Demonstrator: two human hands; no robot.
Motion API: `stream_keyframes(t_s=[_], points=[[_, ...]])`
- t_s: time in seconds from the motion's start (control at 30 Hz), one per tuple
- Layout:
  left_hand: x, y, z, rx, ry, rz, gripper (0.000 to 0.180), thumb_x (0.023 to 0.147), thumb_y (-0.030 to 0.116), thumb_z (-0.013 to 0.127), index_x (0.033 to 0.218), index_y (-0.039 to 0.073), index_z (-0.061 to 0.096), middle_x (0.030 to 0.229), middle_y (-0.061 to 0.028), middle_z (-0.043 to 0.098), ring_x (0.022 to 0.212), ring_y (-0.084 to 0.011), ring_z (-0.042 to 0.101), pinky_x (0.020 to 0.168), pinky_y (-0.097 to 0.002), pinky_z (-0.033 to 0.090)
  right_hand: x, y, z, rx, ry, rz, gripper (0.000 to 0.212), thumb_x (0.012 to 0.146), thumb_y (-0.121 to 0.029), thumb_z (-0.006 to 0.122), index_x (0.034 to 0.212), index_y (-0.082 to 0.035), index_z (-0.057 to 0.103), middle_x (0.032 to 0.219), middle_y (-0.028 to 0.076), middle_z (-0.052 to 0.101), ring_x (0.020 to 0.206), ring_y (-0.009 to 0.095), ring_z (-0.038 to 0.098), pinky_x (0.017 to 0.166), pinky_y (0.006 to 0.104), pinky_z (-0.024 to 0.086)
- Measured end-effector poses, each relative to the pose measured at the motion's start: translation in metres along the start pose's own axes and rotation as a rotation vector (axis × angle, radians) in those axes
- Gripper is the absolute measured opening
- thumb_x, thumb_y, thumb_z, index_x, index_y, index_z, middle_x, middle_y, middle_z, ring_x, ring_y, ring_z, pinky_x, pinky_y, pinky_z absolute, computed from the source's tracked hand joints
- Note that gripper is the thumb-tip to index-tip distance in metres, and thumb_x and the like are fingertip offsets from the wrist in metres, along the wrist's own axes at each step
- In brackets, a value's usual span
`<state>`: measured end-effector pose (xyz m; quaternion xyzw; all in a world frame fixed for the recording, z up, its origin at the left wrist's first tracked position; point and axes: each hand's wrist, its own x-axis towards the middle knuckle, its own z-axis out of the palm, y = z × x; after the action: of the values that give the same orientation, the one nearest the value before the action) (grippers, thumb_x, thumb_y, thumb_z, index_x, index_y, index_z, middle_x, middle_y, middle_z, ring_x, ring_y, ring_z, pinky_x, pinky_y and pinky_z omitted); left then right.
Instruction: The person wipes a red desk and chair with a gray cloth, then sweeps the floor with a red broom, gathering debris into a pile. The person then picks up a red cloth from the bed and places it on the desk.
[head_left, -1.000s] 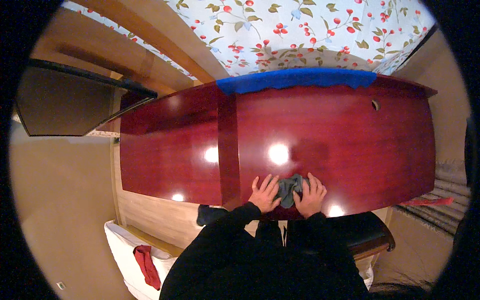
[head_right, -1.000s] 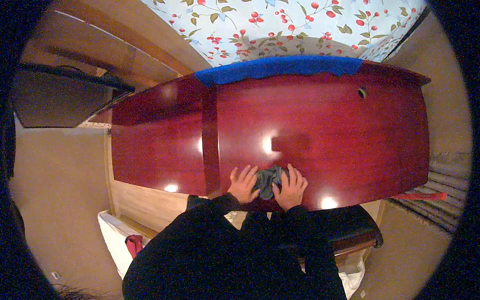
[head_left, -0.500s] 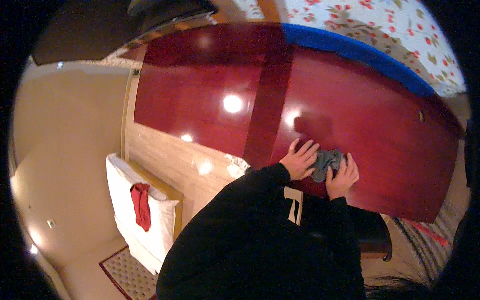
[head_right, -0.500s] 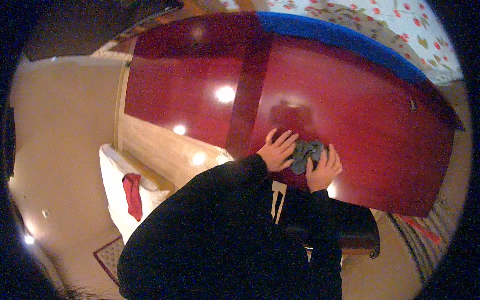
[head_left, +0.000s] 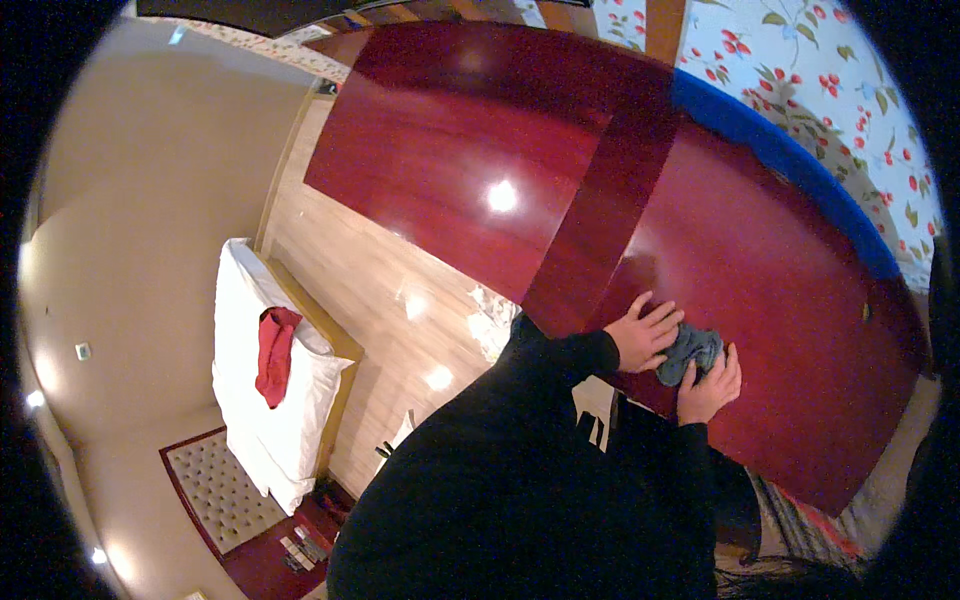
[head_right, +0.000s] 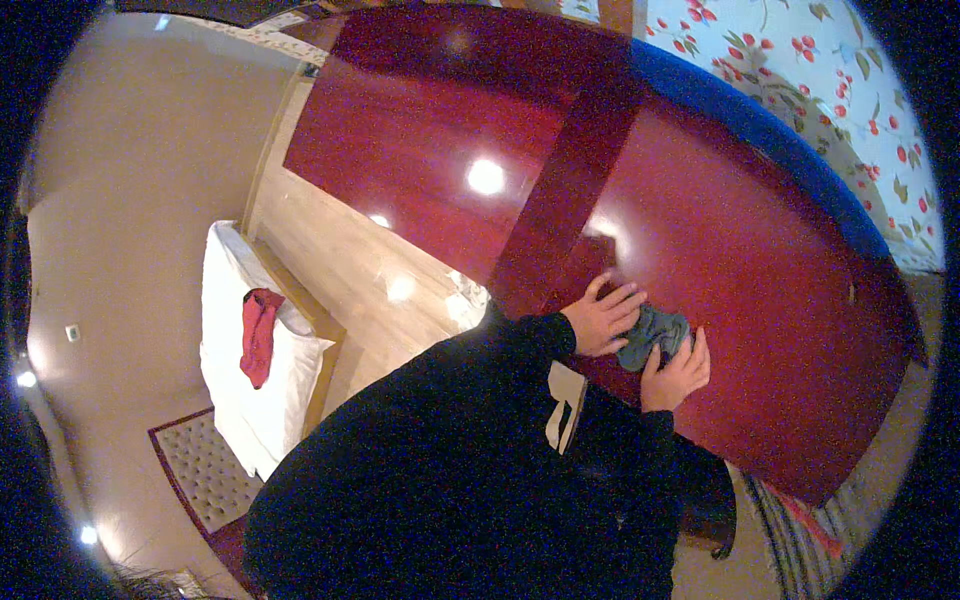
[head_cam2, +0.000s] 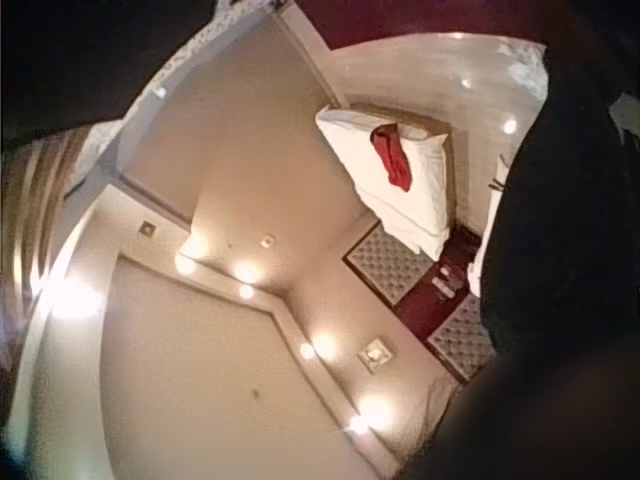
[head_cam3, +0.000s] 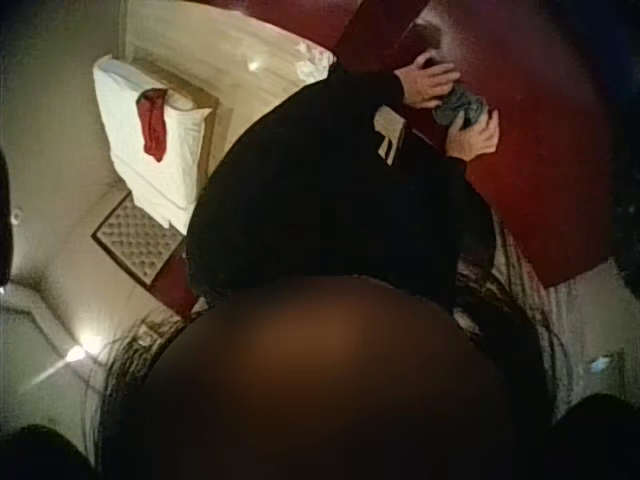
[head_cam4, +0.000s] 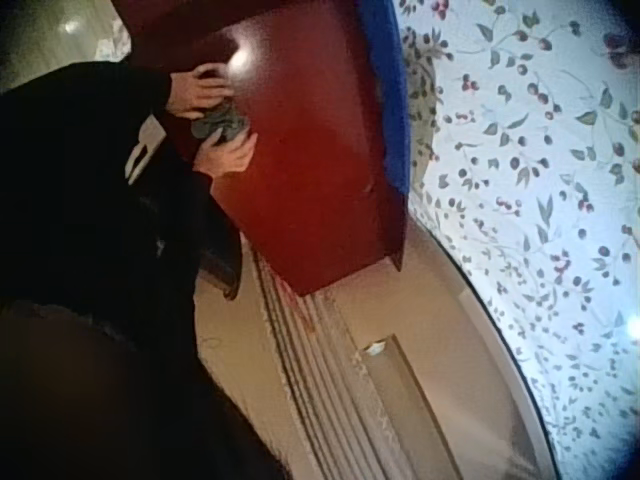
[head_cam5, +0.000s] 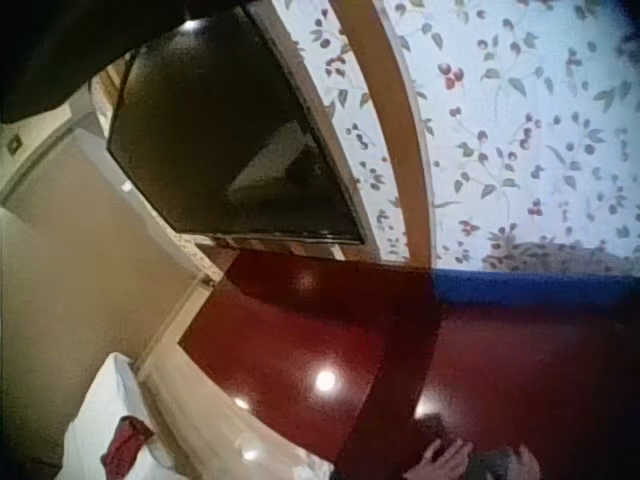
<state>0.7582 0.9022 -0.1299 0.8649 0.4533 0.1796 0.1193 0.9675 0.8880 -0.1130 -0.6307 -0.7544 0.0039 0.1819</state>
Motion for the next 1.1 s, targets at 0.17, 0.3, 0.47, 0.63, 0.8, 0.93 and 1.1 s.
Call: stream_keyframes(t_s=[0.17, 0.3, 0.47, 0.63, 0.8, 0.93, 1.1], points=[[0.002, 0.001, 0.0, 0.023, -0.065, -0.008, 0.052, 0.084, 0.042, 0.06, 0.12, 0.005, 0.055, 0.144, -0.0149, 0.041, 0.137, -0.0305, 0.033, 0.108, -0.064, 0.017, 0.0, 0.002, 0.001, -0.006, 0.005, 0.001, 0.05, 0.088, -0.036, 0.058, 0.127, -0.006, 0.047, 0.142, 0.014, 0.043, 0.125, 0.037, 0.041, 0.102, 0.0522, 0.03], [0.002, 0.001, -0.001, 0.03, -0.02, -0.002, 0.052, 0.084, 0.042, 0.061, 0.12, 0.005, 0.055, 0.143, -0.0154, 0.041, 0.136, -0.0314, 0.033, 0.108, -0.0635, 0.017, 0.0, 0.001, 0.0, 0.007, 0.006, 0.002, 0.049, 0.089, -0.036, 0.058, 0.126, -0.006, 0.048, 0.142, 0.014, 0.043, 0.125, 0.037, 0.041, 0.102, 0.052, 0.03], [0.003, -0.001, -0.003, -0.025, -0.103, -0.02, 0.052, 0.084, 0.041, 0.061, 0.121, 0.005, 0.054, 0.141, -0.0173, 0.042, 0.136, -0.0328, 0.033, 0.108, -0.0626, 0.017, 0.002, 0.001, -0.001, 0.009, -0.005, -0.005, 0.049, 0.089, -0.036, 0.057, 0.125, -0.005, 0.048, 0.141, 0.014, 0.044, 0.124, 0.037, 0.041, 0.102, 0.0518, 0.03], [0.003, -0.001, -0.003, -0.02, -0.064, -0.012, 0.051, 0.084, 0.039, 0.061, 0.121, 0.005, 0.055, 0.141, -0.0169, 0.042, 0.137, -0.0325, 0.032, 0.108, -0.0627, 0.017, 0.003, 0.001, 0.0, 0.0, -0.008, -0.006, 0.047, 0.089, -0.035, 0.058, 0.124, -0.004, 0.048, 0.142, 0.014, 0.043, 0.124, 0.038, 0.04, 0.102, 0.0517, 0.029], [0.004, 0.002, -0.006, 0.012, -0.087, -0.022, 0.05, 0.085, 0.04, 0.06, 0.12, 0.005, 0.056, 0.142, -0.0167, 0.042, 0.136, -0.0328, 0.033, 0.109, -0.0621, 0.016, 0.003, 0.001, 0.0, 0.042, -0.022, 0.032, 0.05, 0.083, -0.032, 0.065, 0.121, -0.004, 0.051, 0.142, 0.014, 0.042, 0.125, 0.036, 0.04, 0.102, 0.0524, 0.029], [0.008, 0.003, -0.009, 0.058, -0.085, -0.011, 0.05, 0.083, 0.041, 0.062, 0.117, 0.004, 0.056, 0.143, -0.0153, 0.042, 0.136, -0.0319, 0.034, 0.108, -0.0619, 0.017, 0.003, 0.001, -0.003, 0.064, -0.055, 0.091, 0.052, 0.077, -0.03, 0.069, 0.12, -0.004, 0.053, 0.142, 0.013, 0.042, 0.125, 0.036, 0.04, 0.102, 0.0529, 0.028], [0.011, 0.006, -0.015, 0.113, -0.169, -0.027, 0.05, 0.087, 0.042, 0.057, 0.12, 0.005, 0.056, 0.143, -0.0148, 0.041, 0.136, -0.0306, 0.033, 0.108, -0.0611, 0.018, 0.004, 0.001, -0.007, 0.114, -0.085, 0.092, 0.052, 0.079, -0.029, 0.068, 0.121, -0.003, 0.051, 0.142, 0.014, 0.042, 0.126, 0.035, 0.038, 0.102, 0.0516, 0.027]])
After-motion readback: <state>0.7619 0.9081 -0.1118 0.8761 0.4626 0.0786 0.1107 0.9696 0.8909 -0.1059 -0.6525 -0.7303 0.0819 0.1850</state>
